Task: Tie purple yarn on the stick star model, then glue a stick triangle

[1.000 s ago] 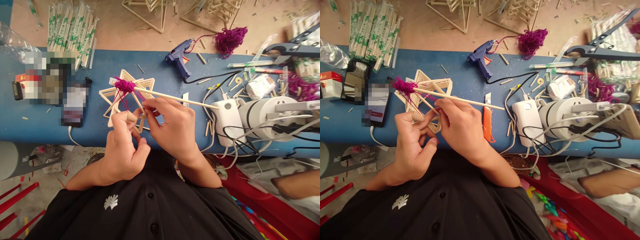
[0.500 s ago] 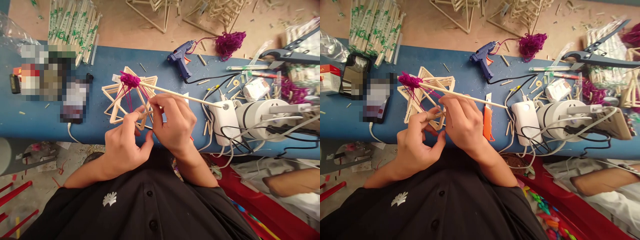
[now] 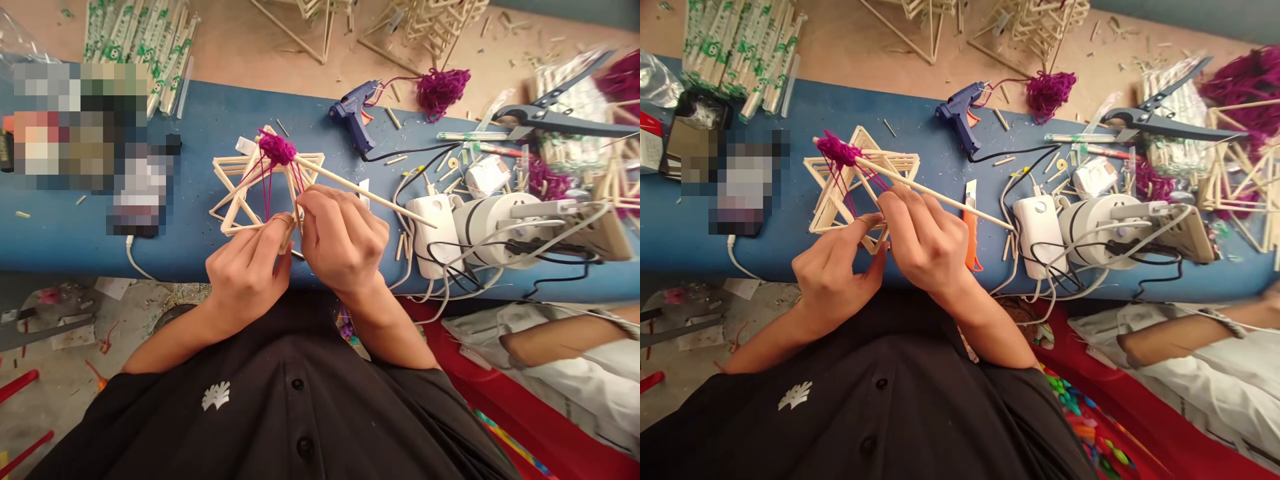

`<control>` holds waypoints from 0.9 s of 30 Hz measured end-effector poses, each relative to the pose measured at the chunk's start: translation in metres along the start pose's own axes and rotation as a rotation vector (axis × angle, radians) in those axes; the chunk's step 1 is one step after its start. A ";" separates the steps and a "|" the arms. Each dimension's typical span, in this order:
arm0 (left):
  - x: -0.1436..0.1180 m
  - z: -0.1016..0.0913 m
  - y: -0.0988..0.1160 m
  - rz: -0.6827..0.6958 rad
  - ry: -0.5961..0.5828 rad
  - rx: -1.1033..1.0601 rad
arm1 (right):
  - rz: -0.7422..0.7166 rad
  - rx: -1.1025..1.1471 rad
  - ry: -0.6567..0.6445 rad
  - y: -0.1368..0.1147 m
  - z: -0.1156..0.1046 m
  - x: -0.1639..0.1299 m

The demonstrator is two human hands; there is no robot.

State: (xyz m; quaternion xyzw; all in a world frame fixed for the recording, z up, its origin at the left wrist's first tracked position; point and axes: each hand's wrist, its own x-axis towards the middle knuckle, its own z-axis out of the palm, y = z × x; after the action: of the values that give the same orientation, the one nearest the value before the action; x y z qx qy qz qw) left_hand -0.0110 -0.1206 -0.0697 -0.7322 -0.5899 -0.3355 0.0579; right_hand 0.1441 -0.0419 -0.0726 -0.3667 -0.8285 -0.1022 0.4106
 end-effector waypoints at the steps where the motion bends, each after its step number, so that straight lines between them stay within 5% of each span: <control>1: -0.001 0.000 0.000 -0.007 0.005 -0.011 | -0.018 -0.005 0.021 -0.001 0.000 0.000; 5: -0.005 0.001 -0.001 -0.050 0.019 -0.105 | 0.028 0.002 0.163 -0.006 0.000 -0.003; 10: -0.008 0.002 -0.001 -0.073 0.006 -0.114 | 0.059 -0.020 0.001 -0.011 -0.008 -0.001; 17: -0.003 -0.004 0.004 -0.031 0.008 -0.028 | 0.027 -0.028 0.095 -0.012 -0.047 -0.013; 27: 0.001 -0.006 0.008 0.013 -0.018 -0.043 | 0.269 0.166 -0.061 -0.012 -0.073 -0.026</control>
State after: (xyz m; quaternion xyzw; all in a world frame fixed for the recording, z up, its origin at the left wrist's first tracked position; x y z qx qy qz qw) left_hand -0.0058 -0.1250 -0.0622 -0.7401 -0.5782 -0.3413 0.0390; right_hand 0.1898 -0.0985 -0.0443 -0.4422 -0.7896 0.0335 0.4242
